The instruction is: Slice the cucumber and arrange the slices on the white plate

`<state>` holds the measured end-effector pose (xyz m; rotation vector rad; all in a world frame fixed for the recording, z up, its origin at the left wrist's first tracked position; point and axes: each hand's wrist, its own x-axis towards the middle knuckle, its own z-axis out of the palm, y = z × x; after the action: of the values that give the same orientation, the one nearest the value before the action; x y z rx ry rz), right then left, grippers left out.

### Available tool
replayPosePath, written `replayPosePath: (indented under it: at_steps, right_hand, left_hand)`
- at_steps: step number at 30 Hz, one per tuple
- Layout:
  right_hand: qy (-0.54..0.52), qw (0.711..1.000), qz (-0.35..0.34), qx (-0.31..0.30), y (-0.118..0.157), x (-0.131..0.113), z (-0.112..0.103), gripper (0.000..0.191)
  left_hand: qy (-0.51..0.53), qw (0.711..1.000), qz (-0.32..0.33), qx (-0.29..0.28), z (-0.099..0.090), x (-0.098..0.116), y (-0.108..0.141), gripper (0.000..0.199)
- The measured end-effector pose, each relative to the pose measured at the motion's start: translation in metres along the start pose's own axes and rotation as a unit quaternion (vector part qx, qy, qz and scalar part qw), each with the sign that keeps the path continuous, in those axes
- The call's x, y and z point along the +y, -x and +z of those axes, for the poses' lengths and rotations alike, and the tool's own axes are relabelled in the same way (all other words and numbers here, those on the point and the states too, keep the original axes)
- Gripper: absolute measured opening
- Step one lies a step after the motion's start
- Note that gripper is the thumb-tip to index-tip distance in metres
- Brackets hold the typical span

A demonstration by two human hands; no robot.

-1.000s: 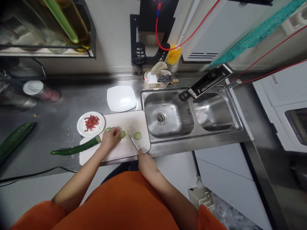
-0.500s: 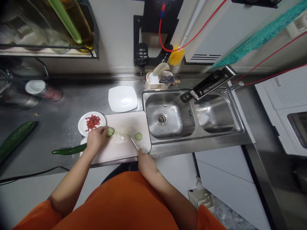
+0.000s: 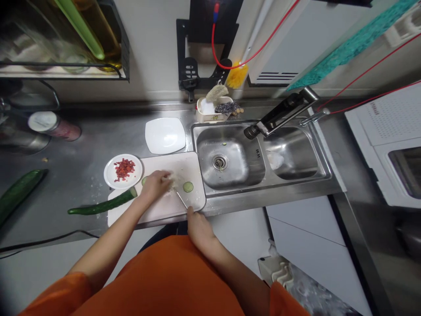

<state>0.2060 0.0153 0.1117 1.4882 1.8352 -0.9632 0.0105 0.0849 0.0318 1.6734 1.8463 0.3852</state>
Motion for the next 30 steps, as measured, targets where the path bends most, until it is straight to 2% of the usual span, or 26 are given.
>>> replayPosePath:
  at_steps: [3, 6, 11, 15, 18, 21, 23, 25, 28, 30]
  right_hand:
    - [0.001, 1.000, 0.005, -0.004, 0.000, -0.001, 0.002, 0.047]
    - [0.003, 1.000, 0.007, -0.006, 0.001, 0.000, 0.004, 0.046]
    - [-0.006, 1.000, 0.009, -0.004, 0.001, -0.001, 0.004, 0.043]
    - [-0.004, 1.000, 0.007, -0.006, 0.001, -0.001, 0.003, 0.043]
    - [-0.006, 1.000, 0.006, -0.008, 0.000, 0.001, 0.004, 0.044]
    - [-0.008, 1.000, 0.001, 0.003, -0.002, 0.005, 0.006, 0.046]
    - [-0.008, 1.000, -0.009, 0.012, -0.003, 0.007, 0.006, 0.046]
    - [-0.009, 1.000, -0.018, 0.013, -0.005, 0.007, 0.006, 0.044]
    - [-0.007, 0.999, -0.031, 0.007, -0.009, 0.002, 0.005, 0.043]
    - [-0.006, 0.999, -0.040, 0.003, -0.013, -0.001, 0.003, 0.043]
  left_hand:
    - [-0.021, 0.994, 0.027, -0.109, 0.020, 0.025, -0.018, 0.027]
    - [-0.051, 0.984, 0.040, -0.168, 0.034, 0.041, -0.029, 0.026]
    - [-0.058, 0.976, 0.055, -0.200, 0.042, 0.051, -0.034, 0.020]
    - [-0.041, 0.976, 0.043, -0.208, 0.037, 0.051, -0.033, 0.016]
    - [0.013, 0.986, 0.004, -0.168, 0.025, 0.042, -0.027, 0.019]
    - [0.086, 0.991, -0.070, -0.070, 0.012, 0.022, -0.013, 0.024]
    - [0.130, 0.982, -0.137, -0.030, 0.006, 0.006, 0.001, 0.022]
    - [0.162, 0.967, -0.198, -0.005, 0.004, -0.007, 0.015, 0.019]
    - [0.170, 0.957, -0.234, 0.025, 0.007, -0.019, 0.034, 0.017]
    - [0.178, 0.952, -0.244, 0.044, 0.012, -0.019, 0.042, 0.019]
